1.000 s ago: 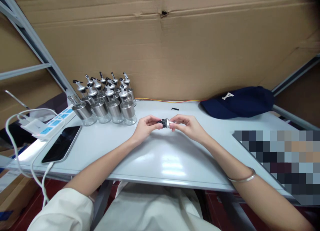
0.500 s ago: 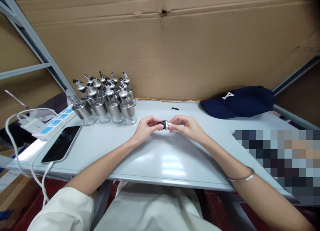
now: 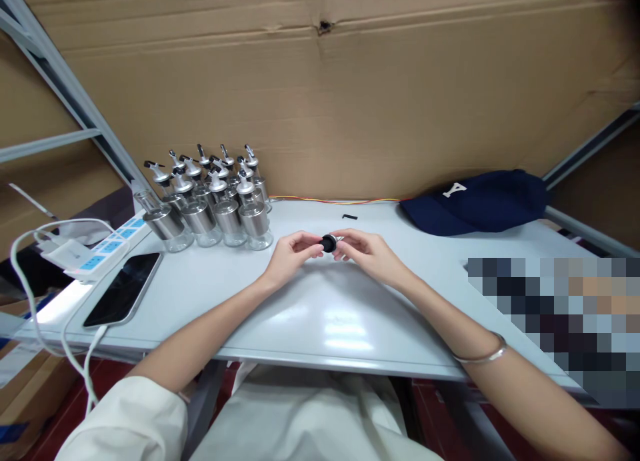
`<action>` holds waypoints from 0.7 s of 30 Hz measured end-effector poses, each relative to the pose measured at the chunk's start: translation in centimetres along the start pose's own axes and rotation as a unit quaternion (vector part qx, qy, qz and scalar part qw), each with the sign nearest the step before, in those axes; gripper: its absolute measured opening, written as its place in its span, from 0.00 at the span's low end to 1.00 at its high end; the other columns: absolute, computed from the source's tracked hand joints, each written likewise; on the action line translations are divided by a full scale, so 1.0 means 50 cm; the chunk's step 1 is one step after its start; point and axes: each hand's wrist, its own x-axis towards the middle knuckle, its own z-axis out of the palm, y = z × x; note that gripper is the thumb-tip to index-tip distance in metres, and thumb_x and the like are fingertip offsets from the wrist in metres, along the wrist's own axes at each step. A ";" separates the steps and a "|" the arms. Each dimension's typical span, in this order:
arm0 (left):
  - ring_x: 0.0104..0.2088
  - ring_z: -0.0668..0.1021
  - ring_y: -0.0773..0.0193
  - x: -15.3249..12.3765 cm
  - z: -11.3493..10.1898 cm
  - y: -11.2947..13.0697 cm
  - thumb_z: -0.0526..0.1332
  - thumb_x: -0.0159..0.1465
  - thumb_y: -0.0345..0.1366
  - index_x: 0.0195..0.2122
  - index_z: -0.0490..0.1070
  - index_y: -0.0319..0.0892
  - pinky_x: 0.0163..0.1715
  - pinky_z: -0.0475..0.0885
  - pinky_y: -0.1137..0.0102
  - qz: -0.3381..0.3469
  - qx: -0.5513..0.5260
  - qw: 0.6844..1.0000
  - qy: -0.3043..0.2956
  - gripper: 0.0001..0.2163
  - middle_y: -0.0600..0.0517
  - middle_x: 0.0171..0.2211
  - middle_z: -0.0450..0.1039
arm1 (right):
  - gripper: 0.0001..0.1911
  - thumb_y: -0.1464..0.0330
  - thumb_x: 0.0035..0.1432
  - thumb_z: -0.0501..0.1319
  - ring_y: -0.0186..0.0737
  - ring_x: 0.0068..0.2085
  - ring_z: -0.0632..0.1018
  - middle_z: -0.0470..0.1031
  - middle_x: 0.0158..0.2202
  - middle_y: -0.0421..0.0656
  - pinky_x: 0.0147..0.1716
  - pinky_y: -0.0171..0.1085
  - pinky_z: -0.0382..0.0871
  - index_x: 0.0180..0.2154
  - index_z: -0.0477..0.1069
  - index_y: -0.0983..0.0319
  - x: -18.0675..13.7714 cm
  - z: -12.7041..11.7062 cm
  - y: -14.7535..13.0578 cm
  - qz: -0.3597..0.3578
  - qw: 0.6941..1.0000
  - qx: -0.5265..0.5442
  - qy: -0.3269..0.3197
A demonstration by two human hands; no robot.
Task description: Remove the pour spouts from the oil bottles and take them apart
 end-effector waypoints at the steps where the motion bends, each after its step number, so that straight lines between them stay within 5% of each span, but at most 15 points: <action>1: 0.27 0.76 0.67 0.000 0.000 -0.001 0.68 0.49 0.38 0.31 0.72 0.37 0.33 0.70 0.70 0.003 0.006 1.000 0.002 0.12 0.52 0.24 0.75 | 0.16 0.61 0.56 0.56 0.39 0.32 0.77 0.77 0.29 0.43 0.35 0.39 0.71 0.43 0.71 0.62 -0.001 0.002 -0.002 0.003 1.000 -0.006 -0.010; 8: 0.30 0.76 0.66 -0.011 0.005 0.002 0.66 0.53 0.39 0.36 0.72 0.37 0.36 0.70 0.70 0.034 0.028 0.998 -0.034 0.12 0.50 0.31 0.75 | 0.15 0.61 0.54 0.59 0.38 0.29 0.75 0.75 0.27 0.41 0.33 0.37 0.70 0.42 0.70 0.61 0.000 0.007 0.004 -0.005 1.000 -0.015 -0.017; 15: 0.26 0.73 0.70 -0.002 -0.003 -0.010 0.65 0.55 0.42 0.42 0.66 0.40 0.29 0.66 0.74 0.025 0.068 0.997 -0.024 0.17 0.57 0.25 0.68 | 0.15 0.62 0.52 0.59 0.38 0.28 0.75 0.75 0.26 0.39 0.32 0.38 0.69 0.41 0.67 0.61 0.001 0.005 0.005 -0.003 1.000 -0.011 -0.010; 21: 0.29 0.76 0.68 0.001 -0.004 -0.031 0.64 0.55 0.49 0.38 0.65 0.39 0.32 0.69 0.72 -0.019 0.008 0.992 -0.128 0.19 0.51 0.30 0.73 | 0.12 0.65 0.49 0.59 0.39 0.29 0.76 0.76 0.26 0.39 0.32 0.37 0.69 0.37 0.66 0.60 -0.004 0.005 -0.007 0.006 0.999 0.029 -0.042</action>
